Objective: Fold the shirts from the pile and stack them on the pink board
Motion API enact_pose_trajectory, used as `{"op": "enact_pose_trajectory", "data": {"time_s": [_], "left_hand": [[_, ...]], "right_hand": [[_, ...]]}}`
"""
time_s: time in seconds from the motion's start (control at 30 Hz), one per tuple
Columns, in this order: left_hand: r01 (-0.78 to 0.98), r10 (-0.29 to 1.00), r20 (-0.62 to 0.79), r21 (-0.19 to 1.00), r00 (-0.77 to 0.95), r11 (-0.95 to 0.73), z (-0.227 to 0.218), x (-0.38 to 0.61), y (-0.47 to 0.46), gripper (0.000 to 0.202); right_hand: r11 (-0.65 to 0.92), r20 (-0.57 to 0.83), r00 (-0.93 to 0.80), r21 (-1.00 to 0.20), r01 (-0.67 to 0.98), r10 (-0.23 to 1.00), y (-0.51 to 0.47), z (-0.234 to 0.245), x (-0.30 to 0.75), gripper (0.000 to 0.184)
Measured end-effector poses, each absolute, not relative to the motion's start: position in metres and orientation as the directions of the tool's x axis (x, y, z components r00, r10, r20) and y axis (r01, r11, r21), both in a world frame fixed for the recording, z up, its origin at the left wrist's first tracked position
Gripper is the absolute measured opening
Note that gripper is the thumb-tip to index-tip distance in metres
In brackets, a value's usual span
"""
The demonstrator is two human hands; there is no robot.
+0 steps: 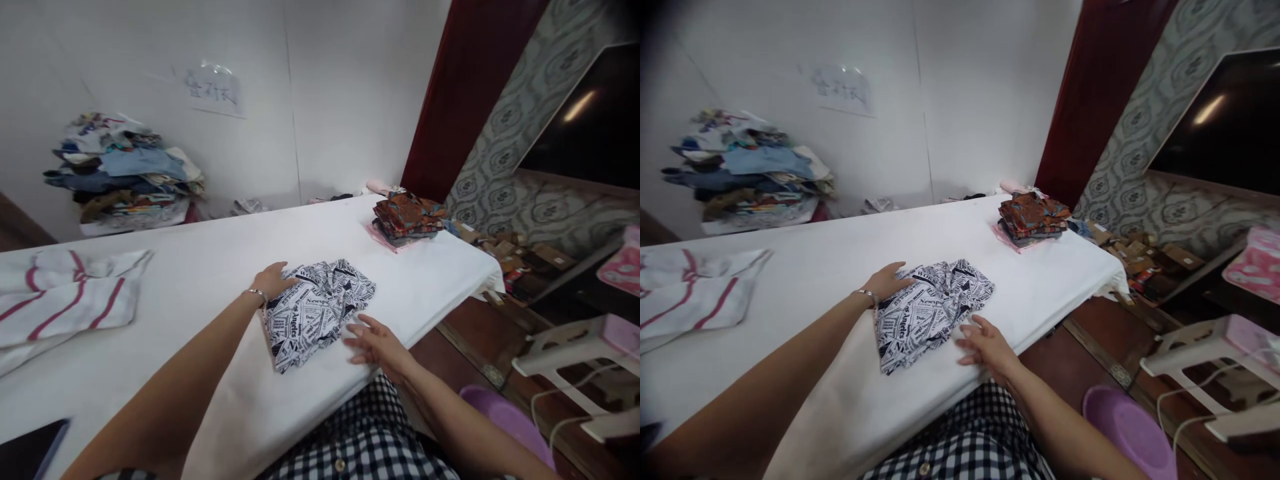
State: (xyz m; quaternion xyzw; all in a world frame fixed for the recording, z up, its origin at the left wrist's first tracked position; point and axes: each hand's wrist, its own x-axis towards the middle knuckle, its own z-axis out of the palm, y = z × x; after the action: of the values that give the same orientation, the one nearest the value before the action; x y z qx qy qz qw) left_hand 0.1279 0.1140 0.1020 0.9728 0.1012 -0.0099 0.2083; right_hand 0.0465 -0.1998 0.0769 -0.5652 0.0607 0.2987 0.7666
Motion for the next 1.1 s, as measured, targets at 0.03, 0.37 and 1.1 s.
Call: {"op": "enact_pose_trajectory", "data": {"time_s": [0.03, 0.37, 1.1], "left_hand": [[0.185, 0.165, -0.084, 0.401, 0.983, -0.897, 0.100, 0.135, 0.112, 0.080], [0.213, 0.140, -0.189, 0.449, 0.972, -0.868, 0.098, 0.176, 0.098, 0.090], [-0.052, 0.298, 0.372, 0.697, 0.879, -0.716, 0.142, 0.004, 0.129, 0.058]], "right_hand": [[0.219, -0.458, 0.788, -0.790, -0.573, 0.412, -0.198, 0.080, 0.044, 0.067], [0.386, -0.419, 0.714, -0.631, -0.673, 0.561, -0.137, 0.077, 0.057, 0.038], [-0.236, 0.444, 0.673, -0.703, 0.671, 0.591, -0.143, 0.116, 0.143, 0.018]]}}
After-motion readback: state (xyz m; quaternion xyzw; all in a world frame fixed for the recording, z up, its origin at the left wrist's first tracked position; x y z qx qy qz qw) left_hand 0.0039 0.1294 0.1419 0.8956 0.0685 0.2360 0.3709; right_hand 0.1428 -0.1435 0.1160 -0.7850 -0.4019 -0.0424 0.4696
